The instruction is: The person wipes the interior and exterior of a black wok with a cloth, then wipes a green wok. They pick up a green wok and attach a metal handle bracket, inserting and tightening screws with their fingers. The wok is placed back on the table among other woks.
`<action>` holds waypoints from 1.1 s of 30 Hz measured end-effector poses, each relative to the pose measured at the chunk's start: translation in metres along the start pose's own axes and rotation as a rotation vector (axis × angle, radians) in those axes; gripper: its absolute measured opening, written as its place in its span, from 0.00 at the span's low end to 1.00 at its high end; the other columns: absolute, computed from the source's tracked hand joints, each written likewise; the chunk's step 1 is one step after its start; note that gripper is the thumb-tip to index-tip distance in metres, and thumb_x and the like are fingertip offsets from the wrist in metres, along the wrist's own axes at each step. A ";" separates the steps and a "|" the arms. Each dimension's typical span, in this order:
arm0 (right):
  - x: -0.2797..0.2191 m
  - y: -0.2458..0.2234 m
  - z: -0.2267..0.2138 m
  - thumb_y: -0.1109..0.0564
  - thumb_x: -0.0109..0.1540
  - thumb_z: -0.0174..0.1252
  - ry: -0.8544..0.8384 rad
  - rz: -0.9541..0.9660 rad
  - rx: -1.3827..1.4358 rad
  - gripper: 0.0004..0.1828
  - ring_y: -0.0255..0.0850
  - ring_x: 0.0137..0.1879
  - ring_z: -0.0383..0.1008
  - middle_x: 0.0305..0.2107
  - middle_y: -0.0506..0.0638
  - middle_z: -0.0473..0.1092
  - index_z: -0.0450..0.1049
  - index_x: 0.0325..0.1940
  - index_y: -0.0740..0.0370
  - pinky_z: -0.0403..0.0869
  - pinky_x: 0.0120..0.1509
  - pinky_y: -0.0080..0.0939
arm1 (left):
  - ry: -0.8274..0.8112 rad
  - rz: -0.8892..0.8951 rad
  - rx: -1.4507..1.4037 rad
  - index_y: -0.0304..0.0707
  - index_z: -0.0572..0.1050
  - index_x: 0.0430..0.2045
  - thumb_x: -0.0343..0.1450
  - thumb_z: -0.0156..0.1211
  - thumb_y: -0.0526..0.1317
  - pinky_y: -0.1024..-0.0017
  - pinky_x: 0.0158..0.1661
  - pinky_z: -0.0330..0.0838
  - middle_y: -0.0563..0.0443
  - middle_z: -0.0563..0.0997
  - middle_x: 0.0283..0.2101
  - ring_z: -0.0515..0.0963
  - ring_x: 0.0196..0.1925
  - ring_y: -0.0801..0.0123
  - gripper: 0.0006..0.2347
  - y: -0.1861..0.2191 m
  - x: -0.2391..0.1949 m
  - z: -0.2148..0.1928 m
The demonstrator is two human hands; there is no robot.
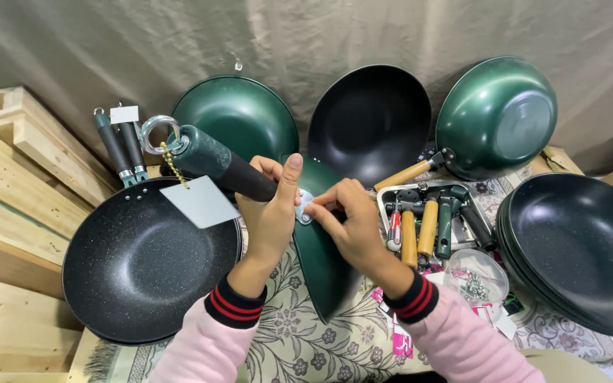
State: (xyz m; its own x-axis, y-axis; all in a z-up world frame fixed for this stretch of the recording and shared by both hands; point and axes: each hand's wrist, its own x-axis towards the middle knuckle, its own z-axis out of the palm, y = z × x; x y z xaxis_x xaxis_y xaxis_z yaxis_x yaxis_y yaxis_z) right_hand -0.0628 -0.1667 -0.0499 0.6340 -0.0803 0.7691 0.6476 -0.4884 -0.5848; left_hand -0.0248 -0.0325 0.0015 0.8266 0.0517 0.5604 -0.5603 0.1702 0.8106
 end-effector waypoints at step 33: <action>-0.048 0.054 -0.072 0.81 0.48 0.47 -0.101 0.058 -0.263 0.46 0.55 0.68 0.69 0.63 0.57 0.70 0.72 0.68 0.55 0.69 0.71 0.57 | -0.152 0.090 0.368 0.45 0.85 0.42 0.73 0.59 0.27 0.64 0.53 0.75 0.49 0.87 0.43 0.84 0.50 0.58 0.11 -0.188 0.021 -0.077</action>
State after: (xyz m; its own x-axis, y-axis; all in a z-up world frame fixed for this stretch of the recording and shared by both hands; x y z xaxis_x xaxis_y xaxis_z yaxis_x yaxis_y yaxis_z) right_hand -0.0888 -0.2518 -0.1003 0.7142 -0.0342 0.6991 0.4854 -0.6954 -0.5299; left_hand 0.1018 0.0120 -0.1517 0.7714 -0.1002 0.6285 -0.6347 -0.1938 0.7481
